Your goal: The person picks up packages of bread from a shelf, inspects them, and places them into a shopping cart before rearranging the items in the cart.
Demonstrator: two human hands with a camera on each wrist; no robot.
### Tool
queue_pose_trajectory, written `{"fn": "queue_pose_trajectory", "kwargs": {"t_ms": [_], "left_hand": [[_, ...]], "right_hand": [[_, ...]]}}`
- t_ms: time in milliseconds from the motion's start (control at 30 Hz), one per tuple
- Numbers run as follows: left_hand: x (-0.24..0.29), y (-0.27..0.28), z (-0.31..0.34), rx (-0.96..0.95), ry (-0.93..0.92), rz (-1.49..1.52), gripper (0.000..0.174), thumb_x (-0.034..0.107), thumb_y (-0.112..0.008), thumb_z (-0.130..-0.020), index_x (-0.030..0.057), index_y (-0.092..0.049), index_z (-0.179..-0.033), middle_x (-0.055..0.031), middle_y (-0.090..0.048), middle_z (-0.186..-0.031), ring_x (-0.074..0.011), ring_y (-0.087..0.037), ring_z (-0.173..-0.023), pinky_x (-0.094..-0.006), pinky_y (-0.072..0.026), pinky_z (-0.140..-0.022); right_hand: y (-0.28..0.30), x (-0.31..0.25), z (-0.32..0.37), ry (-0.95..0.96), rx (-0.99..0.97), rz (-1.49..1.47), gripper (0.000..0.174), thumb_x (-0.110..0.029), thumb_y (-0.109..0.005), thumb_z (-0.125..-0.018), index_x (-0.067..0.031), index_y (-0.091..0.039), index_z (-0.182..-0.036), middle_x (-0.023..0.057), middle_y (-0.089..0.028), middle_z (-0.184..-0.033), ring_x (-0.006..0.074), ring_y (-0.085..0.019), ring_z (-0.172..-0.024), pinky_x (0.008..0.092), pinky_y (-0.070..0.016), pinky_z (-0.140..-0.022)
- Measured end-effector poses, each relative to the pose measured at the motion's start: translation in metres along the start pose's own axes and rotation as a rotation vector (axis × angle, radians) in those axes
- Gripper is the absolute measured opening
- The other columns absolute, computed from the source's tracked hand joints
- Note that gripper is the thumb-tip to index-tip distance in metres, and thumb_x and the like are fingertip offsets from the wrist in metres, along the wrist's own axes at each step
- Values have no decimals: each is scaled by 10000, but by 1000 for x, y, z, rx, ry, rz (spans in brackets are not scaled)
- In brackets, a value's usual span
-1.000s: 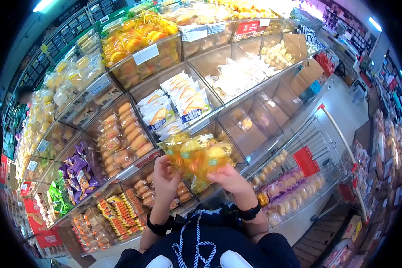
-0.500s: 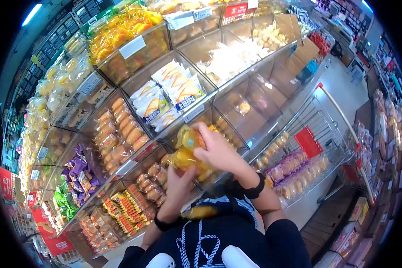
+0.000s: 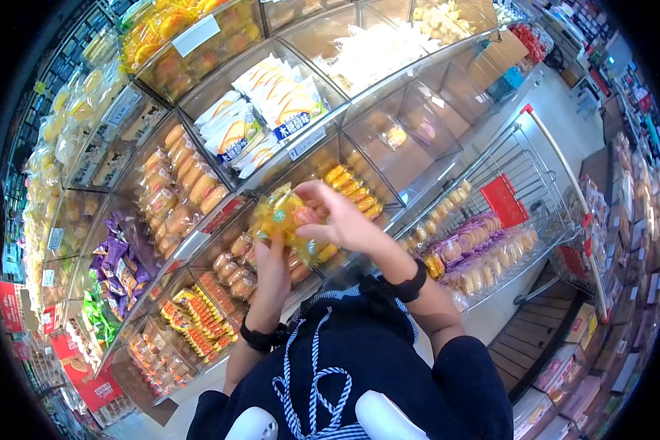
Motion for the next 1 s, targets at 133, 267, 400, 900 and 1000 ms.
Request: {"fn": "queue_pose_trajectory", "kwargs": {"t_ms": [133,267,400,900,1000], "left_hand": [[-7,13,-8,-97,80,505,441,114,-565,-828,23,-372,-1214,-95,-474,-1171,-184,-488,-1057,-315,-435,-866],[-17,54,2,51,67,-21,490,48,-586,-783,39,-360,-1218,-82,-488,-1130,-185,-505,-1027,-324,-430,-867],[-20,97,3,206,9,177,460,37,-569,-791,42,-363,-1201,-74,-493,-1120,-183,-497,-1021,-336,-409,-881],[-27,153,48,460,-26,128,459,88,-535,-833,56,-338,-1246,-65,-468,-1169,-184,-447,-1096,-341,-354,-933],[-26,150,36,461,5,170,485,48,-548,-820,60,-312,-1243,-85,-469,-1165,-182,-477,-1071,-324,-390,-910]], "right_hand": [[-11,9,-12,58,97,216,589,-193,-694,-705,-25,-409,-1192,40,-491,-1038,127,-472,-904,259,-378,-819],[-48,27,-15,149,-240,40,532,-210,-642,-759,-32,-420,-1208,58,-510,-1079,161,-494,-973,269,-405,-801],[-21,110,-36,-253,-20,-387,412,-116,-535,-824,-30,-423,-1212,69,-505,-1163,162,-497,-1044,283,-434,-797],[15,330,-48,-480,112,843,480,-180,-653,-678,-35,-460,-1093,126,-491,-1115,253,-479,-1029,358,-410,-805],[-14,236,-44,-308,64,129,384,-26,-590,-708,-47,-458,-1068,62,-497,-1047,137,-472,-976,261,-397,-781]]}}
Point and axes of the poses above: each hand's wrist, its own z-axis away from the middle knuckle, its own y-axis out of the back of the hand, x = y × z, the point moved 7 cm from there along -z, towards the middle knuckle
